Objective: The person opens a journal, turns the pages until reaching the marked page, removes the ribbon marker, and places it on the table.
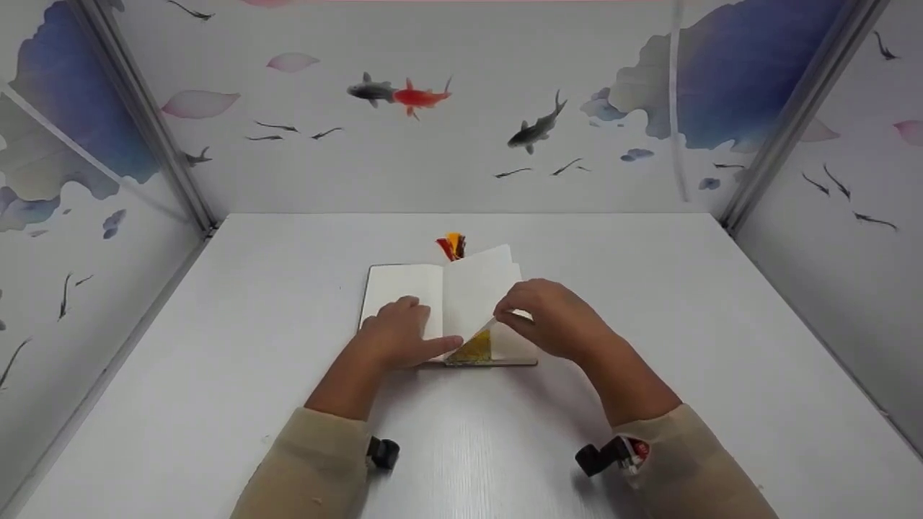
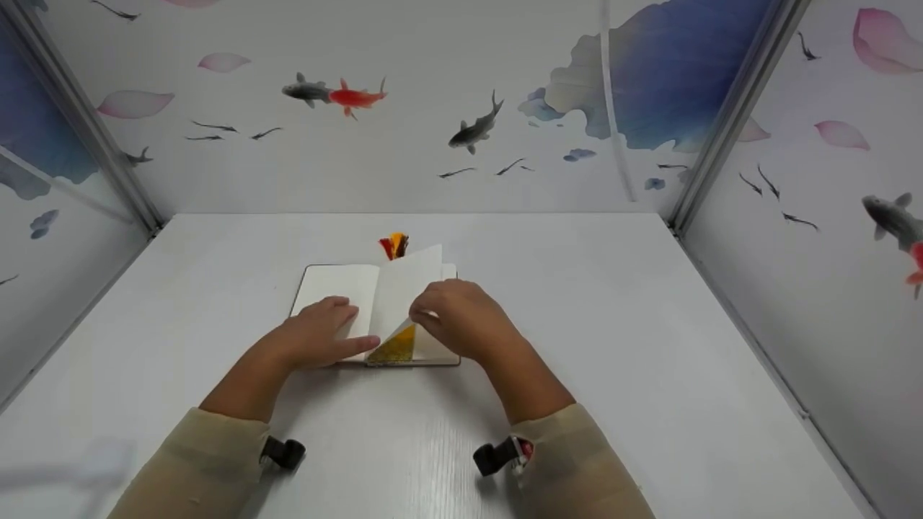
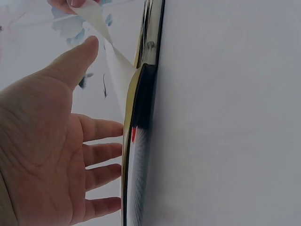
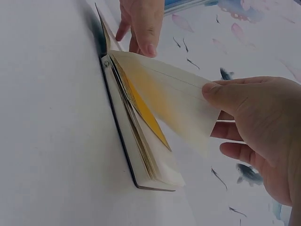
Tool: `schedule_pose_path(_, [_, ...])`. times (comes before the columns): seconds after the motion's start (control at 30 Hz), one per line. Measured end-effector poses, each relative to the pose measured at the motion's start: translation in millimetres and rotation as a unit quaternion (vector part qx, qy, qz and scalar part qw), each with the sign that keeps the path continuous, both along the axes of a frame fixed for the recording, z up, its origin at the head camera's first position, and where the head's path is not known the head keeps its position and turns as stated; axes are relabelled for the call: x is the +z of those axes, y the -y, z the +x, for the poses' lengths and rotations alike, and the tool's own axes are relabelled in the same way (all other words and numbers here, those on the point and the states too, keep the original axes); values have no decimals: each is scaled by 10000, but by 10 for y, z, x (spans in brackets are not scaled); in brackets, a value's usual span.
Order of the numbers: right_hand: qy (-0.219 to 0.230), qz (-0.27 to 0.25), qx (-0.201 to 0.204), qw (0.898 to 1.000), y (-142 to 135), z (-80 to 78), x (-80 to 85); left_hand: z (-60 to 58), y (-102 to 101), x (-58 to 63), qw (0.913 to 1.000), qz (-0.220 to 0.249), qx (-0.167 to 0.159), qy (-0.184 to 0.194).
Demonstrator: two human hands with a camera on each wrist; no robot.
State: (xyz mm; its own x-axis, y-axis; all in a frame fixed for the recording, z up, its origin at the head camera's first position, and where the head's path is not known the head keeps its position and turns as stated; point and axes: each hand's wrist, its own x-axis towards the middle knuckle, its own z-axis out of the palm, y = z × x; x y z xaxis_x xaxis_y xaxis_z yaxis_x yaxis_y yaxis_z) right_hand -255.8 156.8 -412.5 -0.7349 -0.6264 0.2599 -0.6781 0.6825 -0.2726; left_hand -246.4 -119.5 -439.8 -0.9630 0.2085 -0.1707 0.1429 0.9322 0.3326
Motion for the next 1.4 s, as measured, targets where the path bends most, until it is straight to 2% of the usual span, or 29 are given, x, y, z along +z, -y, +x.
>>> schedule_pose_path(0.2, [-1156, -415, 299, 9920, 53, 28, 15, 18, -23, 12, 10000, -3, -16, 87])
schedule_pose_path(0.33, [-1520, -577, 374, 9860, 87, 46, 9, 21, -19, -10, 9995, -1, -102, 302])
schedule_pose_path(0.57, [-1657, -664, 496, 9827, 124, 71, 2, 42, -26, -28, 9978, -46, -19, 665])
schedule_pose_path(0.67, [-1596, -626, 473, 9841, 128, 78, 9, 45, -17, -17, 9977, -1, 34, 673])
schedule_pose_path(0.87, [-1411, -497, 429, 9878, 134, 84, 10, 28, 35, -2, 9983, -20, -92, 570])
schedule_pose_path(1.07, [-1618, -604, 468, 9839, 150, 98, 7, 31, 13, 29, 9978, 203, -126, 623])
schedule_pose_path(1.23, [-1871, -795, 611, 9772, 189, 111, 4, 48, -65, 67, 9988, 436, -37, 205])
schedule_pose_path(1.4, [-1868, -837, 405, 9780, 205, 127, 8, 33, -114, 79, 9967, 770, 175, -208])
